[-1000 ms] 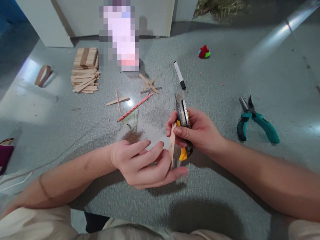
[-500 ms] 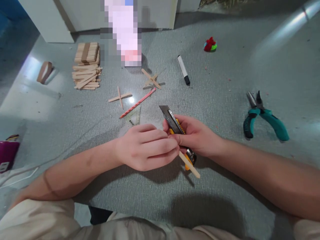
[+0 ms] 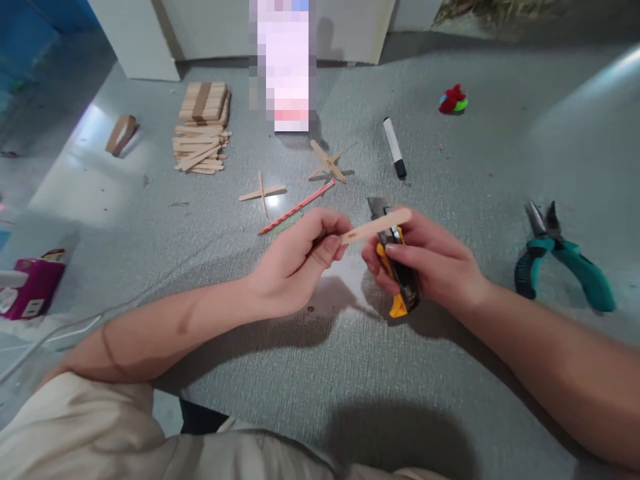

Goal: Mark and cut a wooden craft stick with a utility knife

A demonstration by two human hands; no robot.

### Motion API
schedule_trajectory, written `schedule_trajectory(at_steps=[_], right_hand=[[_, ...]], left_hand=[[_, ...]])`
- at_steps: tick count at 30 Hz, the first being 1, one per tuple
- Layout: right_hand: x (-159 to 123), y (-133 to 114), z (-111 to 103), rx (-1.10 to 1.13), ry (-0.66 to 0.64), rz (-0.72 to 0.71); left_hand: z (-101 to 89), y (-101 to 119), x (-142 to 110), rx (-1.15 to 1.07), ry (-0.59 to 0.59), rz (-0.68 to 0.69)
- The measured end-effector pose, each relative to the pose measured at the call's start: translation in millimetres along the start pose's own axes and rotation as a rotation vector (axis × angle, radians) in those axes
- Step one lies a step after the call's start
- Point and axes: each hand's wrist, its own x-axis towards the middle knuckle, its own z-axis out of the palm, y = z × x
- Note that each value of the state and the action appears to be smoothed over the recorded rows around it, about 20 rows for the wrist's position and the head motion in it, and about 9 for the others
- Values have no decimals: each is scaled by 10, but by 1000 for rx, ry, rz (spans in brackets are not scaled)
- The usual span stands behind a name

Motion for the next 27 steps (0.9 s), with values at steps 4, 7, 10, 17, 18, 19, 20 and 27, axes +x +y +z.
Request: schedule_trajectory(at_steps=[4, 7, 10, 17, 18, 19, 20, 27], right_hand=[[-61, 21, 103, -130, 50, -51], [-138, 10, 168, -348, 123, -131], [-213, -6, 200, -590, 209, -194], [-245, -17, 175, -884, 190, -285], [-238, -18, 170, -909, 180, -303], [-232, -20, 167, -927, 172, -314], [-227, -20, 165, -940, 165, -321], [-195, 23, 171, -928, 161, -305]], left_hand=[[-6, -13, 3, -262, -14, -138], [-9, -14, 22, -523, -47, -305], [13, -21, 39, -525, 48, -373], [103, -13, -7, -357, 166, -391], [113, -8, -16, -344, 172, -381], [121, -3, -24, -336, 177, -373], [128, 0, -29, -333, 181, -367], [150, 2, -37, -330, 189, -383]])
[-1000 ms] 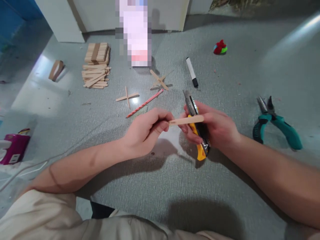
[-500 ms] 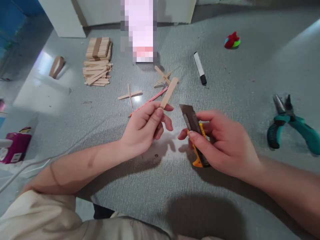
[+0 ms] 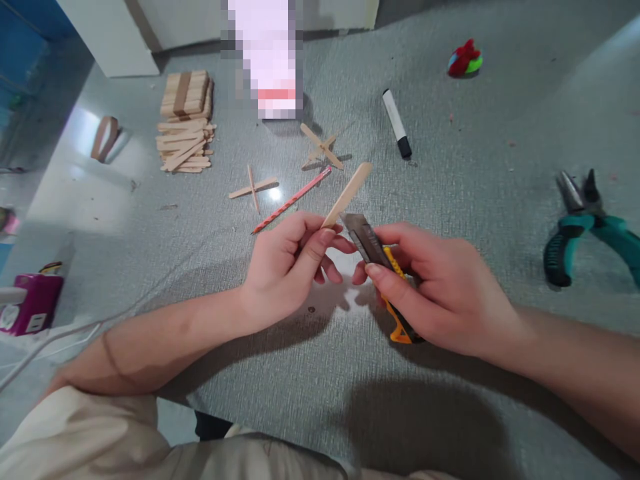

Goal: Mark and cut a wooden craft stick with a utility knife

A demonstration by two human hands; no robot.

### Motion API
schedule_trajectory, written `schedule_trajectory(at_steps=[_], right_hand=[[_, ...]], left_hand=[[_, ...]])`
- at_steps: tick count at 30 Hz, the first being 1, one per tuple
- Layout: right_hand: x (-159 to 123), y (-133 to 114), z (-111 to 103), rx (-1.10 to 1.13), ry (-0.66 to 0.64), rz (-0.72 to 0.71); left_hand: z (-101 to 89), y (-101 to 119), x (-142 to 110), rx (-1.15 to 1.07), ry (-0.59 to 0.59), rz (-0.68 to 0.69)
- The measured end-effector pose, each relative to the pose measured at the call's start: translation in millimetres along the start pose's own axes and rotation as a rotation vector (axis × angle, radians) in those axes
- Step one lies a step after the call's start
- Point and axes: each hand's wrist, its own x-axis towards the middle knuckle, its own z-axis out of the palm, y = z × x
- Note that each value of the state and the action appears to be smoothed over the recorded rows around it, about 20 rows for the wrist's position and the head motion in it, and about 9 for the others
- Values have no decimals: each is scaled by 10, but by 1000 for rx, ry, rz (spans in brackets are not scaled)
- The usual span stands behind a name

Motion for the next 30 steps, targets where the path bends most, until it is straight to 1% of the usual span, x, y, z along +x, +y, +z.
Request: schedule_trajectory(at_steps=[4, 7, 13, 18, 23, 26, 30], right_hand=[[1, -31, -16, 11, -19, 24], [-8, -87, -45, 14, -47, 82], [-25, -165, -49, 67, -87, 138], [-23, -168, -29, 100, -108, 189], [-46, -182, -38, 148, -118, 224], [-61, -199, -40, 156, -111, 247], [-58, -216, -30, 121, -97, 243]], left_hand=[[1, 0, 1, 26, -2, -6], [-1, -10, -5, 69, 0, 6], [-7, -28, -17, 220, -12, 148], [-16, -22, -7, 345, -21, 211], [-38, -26, -4, 458, -23, 342], [-44, -29, -5, 490, -19, 361], [-44, -25, -9, 530, -22, 367]])
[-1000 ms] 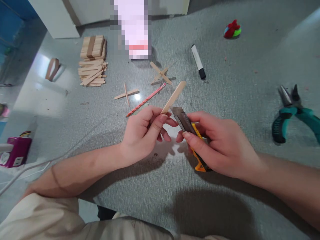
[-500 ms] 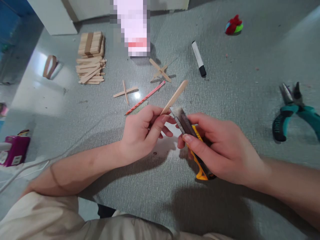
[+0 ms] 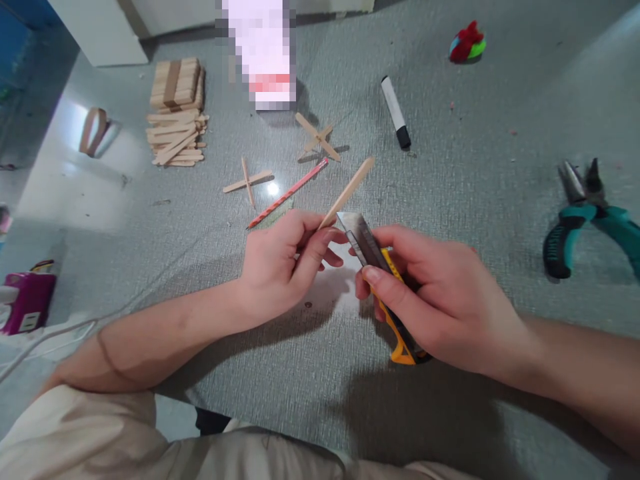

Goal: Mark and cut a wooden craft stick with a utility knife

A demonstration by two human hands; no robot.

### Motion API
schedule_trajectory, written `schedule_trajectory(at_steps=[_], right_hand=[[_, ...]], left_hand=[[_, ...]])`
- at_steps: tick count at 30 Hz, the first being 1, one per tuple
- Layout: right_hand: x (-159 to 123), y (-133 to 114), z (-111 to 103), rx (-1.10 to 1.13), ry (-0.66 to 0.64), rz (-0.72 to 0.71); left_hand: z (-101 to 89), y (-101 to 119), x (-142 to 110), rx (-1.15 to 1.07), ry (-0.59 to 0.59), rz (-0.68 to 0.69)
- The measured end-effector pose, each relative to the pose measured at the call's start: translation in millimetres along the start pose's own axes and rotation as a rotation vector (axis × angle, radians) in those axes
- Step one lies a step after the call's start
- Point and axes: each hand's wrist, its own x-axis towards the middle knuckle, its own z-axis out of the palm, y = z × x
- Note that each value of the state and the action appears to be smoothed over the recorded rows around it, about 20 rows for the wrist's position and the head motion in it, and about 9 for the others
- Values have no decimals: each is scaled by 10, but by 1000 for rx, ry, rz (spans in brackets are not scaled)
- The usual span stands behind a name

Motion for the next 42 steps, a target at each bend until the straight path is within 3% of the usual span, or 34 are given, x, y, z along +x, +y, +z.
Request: schedule_trajectory(at_steps=[23, 42], right_hand=[[18, 36, -27, -30, -24, -42], [30, -19, -98, 30, -80, 50]], left_hand=[[-32, -42, -12, 278, 20, 208], [-61, -3, 7, 405, -75, 135]])
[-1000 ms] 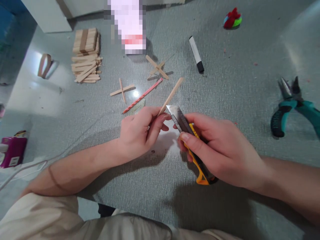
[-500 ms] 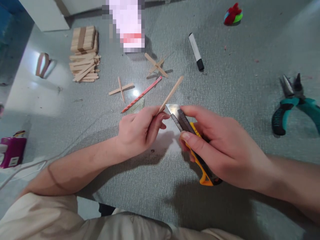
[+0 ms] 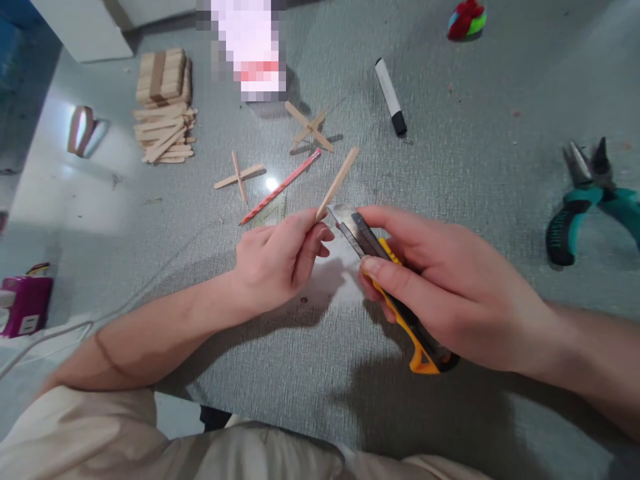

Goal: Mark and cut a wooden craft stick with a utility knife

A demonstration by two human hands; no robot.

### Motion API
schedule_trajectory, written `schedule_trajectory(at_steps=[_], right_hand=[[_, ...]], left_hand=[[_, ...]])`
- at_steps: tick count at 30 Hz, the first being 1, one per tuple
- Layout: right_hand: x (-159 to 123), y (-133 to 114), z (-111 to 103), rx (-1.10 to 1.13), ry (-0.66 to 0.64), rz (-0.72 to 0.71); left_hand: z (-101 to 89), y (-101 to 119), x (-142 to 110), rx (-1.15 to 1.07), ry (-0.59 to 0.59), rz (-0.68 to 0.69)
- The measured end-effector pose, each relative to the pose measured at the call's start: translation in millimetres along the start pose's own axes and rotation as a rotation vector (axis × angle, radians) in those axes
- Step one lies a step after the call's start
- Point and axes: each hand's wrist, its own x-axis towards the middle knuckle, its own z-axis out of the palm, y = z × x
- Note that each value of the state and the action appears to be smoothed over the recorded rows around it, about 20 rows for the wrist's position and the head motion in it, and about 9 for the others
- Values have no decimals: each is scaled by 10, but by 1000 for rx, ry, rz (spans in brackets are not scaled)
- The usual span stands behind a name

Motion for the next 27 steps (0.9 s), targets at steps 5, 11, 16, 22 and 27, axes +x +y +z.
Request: schedule_trajectory(at_steps=[5, 11, 16, 22, 27], right_hand=[[27, 27, -18, -52, 47, -33], [162, 106, -83, -115, -4, -61], [214, 158, -73, -142, -30, -39], [223, 183, -80, -171, 4, -36], [323, 194, -224, 7, 139, 186]], left_hand=[[57, -31, -4, -35, 16, -19], [93, -84, -5, -109, -98, -169], [70, -139, 34, -98, -130, -121], [6, -273, 87, -52, -115, -211], [-123, -509, 339, 247, -259, 125]])
